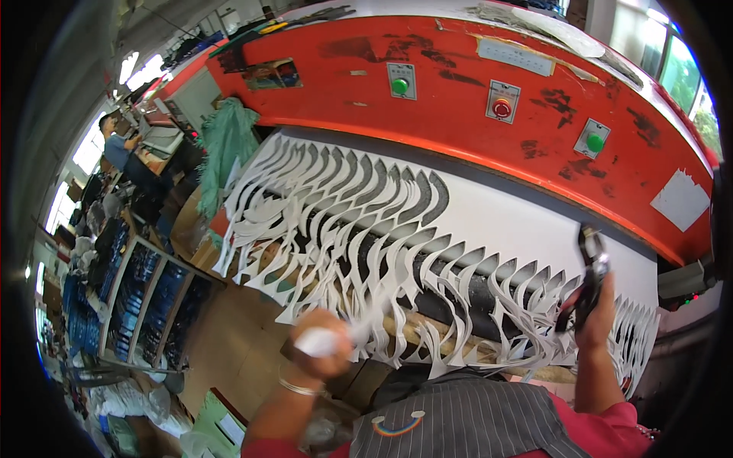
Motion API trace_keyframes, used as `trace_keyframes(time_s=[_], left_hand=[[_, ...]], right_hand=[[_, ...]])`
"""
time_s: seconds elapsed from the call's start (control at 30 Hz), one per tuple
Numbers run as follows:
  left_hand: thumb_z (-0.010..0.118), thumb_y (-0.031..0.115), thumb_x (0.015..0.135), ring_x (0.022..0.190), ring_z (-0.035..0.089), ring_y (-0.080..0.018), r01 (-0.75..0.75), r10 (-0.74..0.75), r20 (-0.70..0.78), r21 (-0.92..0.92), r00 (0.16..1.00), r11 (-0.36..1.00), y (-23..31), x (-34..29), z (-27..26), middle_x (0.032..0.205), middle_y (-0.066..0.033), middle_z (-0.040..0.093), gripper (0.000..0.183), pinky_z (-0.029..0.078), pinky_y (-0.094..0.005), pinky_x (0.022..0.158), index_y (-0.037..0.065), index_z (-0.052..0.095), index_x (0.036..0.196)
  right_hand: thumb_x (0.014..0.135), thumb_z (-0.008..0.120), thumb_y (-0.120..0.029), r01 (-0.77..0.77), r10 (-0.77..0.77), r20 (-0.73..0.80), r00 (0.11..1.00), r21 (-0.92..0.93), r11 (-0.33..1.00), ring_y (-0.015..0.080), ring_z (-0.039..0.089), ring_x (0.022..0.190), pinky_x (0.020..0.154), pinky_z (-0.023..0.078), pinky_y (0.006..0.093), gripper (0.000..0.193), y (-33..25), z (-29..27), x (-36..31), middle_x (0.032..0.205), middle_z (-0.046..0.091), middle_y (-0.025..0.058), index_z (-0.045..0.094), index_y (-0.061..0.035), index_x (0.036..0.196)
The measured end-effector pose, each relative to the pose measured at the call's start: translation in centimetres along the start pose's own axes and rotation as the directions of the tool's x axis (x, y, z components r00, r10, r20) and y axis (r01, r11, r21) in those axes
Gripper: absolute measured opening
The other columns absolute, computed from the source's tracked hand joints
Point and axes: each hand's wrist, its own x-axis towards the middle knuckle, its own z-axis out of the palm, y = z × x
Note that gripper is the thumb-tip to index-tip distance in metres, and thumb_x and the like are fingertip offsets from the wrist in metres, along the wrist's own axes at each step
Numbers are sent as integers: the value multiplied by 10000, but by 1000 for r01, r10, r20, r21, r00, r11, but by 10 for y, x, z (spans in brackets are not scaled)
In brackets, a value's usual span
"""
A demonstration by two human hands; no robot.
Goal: Operating a hydraulic clicker press to cut shoe upper components from a synthetic material sheet using a hand-held die.
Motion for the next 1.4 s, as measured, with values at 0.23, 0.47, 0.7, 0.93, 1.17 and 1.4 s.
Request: trace_keyframes(time_s=[0.23, 0.47, 0.7, 0.93, 1.17, 1.4], left_hand=[[688, 194, 808, 1114, 533, -361, 198, -345, 113, 638, 932, 744, -202, 81, -8, 1181, -187, 583, 552, 297, -498, 1073, -2, 478, 1280], [835, 319, 660, 1191, 497, -374, 240, -325, 365, 260, 872, 935, -171, 142, 104, 1281, -227, 534, 796, 375, -421, 1032, -41, 494, 1283], [793, 466, 647, 1130, 469, -302, 140, -207, 608, 157, 766, 978, -138, 151, 215, 1124, -130, 573, 799, 327, -414, 1017, 26, 552, 1270], [757, 386, 716, 994, 469, -250, 182, -177, 378, 24, 909, 983, -169, 125, 247, 996, -43, 577, 517, 370, -374, 893, 65, 675, 1113], [756, 391, 698, 982, 465, -239, 212, -180, 408, -34, 895, 977, -178, 128, 257, 957, -27, 561, 518, 370, -387, 877, 66, 687, 1095], [761, 380, 676, 962, 468, -235, 188, -168, 386, -13, 907, 982, -180, 132, 261, 932, -16, 556, 510, 378, -384, 860, 64, 699, 1072]], right_hand=[[877, 659, -258, 178, 63, 467, 882, -455, 872, 173, 557, 860, 799, 453, 307, 354, 27, 21, 94, 964, 576, 79, 535, -32, 1120], [743, 689, -6, 820, 122, 896, 428, -441, 365, 413, 346, 1330, 1084, 331, 450, 448, 77, 111, 190, 1299, 473, 263, 521, -19, 1158], [729, 660, 60, 950, 134, 964, 231, -254, 183, 379, 327, 1358, 1095, 341, 426, 444, 117, 186, 261, 1312, 505, 174, 569, -8, 1158], [704, 806, -237, 794, 2, 824, 567, -547, 267, 406, 246, 1390, 1131, 251, 456, 872, 140, 189, 250, 1455, 341, 245, 344, -75, 1425], [536, 853, -529, 511, 135, 574, 808, -796, 325, 443, 232, 1375, 1148, 117, 475, 1317, 173, 186, 248, 1465, 322, 258, 108, -18, 1495], [632, 792, -547, 627, 86, 680, 728, -711, 319, 344, 265, 1400, 1140, 79, 483, 1222, 176, 184, 262, 1481, 283, 273, 126, 35, 1475]])
